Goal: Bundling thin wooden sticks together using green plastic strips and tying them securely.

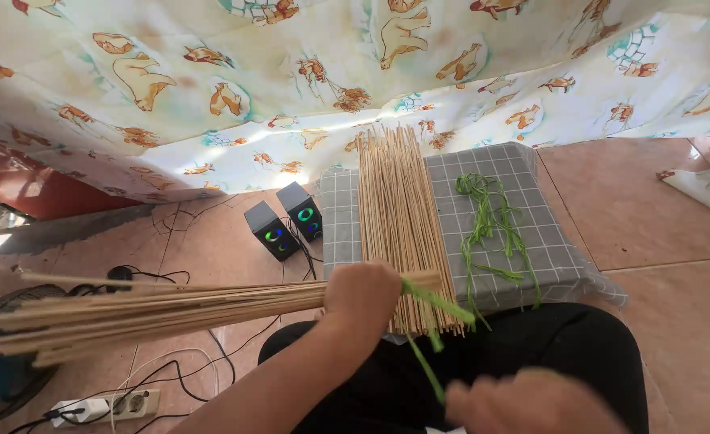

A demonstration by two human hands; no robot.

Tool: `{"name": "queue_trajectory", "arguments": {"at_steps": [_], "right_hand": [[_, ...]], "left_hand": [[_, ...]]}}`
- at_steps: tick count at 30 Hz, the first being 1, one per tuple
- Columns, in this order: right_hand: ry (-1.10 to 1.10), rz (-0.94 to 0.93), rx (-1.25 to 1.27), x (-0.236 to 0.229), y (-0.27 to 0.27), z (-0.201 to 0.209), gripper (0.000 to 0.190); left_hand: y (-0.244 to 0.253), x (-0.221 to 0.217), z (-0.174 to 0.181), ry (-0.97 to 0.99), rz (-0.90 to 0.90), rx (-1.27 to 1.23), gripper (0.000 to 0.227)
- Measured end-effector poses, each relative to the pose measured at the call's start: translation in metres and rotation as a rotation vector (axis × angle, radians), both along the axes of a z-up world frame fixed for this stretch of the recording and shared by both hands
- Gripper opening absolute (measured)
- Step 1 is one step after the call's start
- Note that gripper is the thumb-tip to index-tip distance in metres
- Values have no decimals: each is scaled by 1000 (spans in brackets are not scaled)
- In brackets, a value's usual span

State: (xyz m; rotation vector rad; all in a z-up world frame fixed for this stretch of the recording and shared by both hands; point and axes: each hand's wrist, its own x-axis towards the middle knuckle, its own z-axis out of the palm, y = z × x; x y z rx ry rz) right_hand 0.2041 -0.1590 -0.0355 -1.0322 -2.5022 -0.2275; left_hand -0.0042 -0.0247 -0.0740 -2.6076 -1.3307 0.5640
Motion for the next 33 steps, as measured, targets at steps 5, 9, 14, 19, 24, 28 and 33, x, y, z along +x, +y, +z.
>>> {"name": "queue_trajectory", "arguments": {"at_steps": [5,9,14,19,24,28,33], "right_hand": [[328,-318,-95,-2,93,44,24],[626,-489,-587,3,146,-19,25],[542,-523,-1137,-23,89,-103,15],[537,-308,-949,-31,13,-126,21],[-36,-68,-274,0,-38,-134,29],[84,-196,-294,14,-4,-19,18],[344,-488,-207,17,89,5,21]], "left_hand": [[-37,1,-18,-225,-168,211,16],[-53,-2,36,-455,-190,34,15],[-27,-15,43,-661,-133,-25,22],[-4,-20,14,-386,-175,-51,13],[-4,-8,-18,-350,-76,128,13],[-23,-1,-27,-263,-224,295,15],[-55,-2,19,-425,-428,235,11]]}}
